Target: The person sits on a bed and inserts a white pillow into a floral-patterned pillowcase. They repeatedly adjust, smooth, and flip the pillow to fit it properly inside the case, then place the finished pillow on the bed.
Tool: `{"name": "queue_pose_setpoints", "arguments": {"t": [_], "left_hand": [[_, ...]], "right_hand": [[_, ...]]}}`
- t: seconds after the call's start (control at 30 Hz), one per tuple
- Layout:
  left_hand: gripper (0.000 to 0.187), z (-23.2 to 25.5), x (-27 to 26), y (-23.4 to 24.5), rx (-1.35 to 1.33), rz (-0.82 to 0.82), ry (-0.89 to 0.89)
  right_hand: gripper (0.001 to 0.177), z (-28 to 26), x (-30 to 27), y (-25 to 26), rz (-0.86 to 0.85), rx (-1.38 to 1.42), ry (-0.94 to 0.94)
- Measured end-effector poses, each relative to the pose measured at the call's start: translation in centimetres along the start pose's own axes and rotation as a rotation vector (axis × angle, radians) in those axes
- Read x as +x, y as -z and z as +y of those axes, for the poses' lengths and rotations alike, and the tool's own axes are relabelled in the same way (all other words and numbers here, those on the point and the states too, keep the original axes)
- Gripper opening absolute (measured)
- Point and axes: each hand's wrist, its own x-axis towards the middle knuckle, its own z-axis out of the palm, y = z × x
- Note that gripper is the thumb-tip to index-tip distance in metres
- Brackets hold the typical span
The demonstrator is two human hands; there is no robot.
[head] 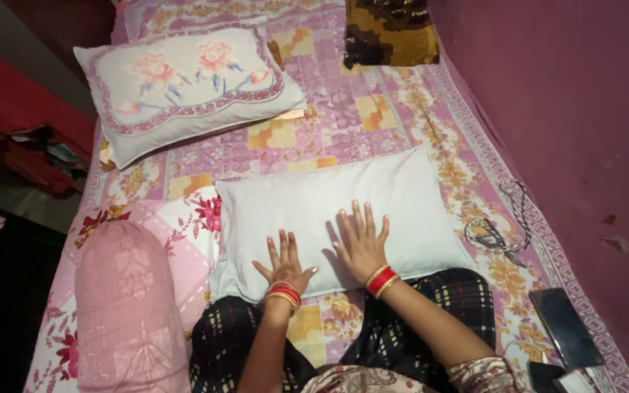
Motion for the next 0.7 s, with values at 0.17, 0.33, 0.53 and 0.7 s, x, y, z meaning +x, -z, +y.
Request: {"name": "queue_pose_setpoints", "arguments": {"t": [0.17,0.33,0.53,0.7], "left_hand": [[0.137,0.9,-2.2,-0.2,-0.004,-0.074,0.010],[0.148,1.8,-1.4,1.9,0.081,-0.126,0.000],[0.153,1.7,0.0,1.3,0.077,-0.080,0.030],[0.151,0.6,0.6,0.5,0.076,-0.109,-0.002]], "right_hand": [[0.074,-2.4,-0.1,-1.0,-0.492,-0.060,0.118],[0.074,-2.0,3.1,-0.6,-0.551,-0.013,0.096],[0.076,-1.1,0.0,-0.5,-0.079,0.215,0.095],[0.058,-0.5,-4.2,-1.6,-0.154,0.108,0.143]]}}
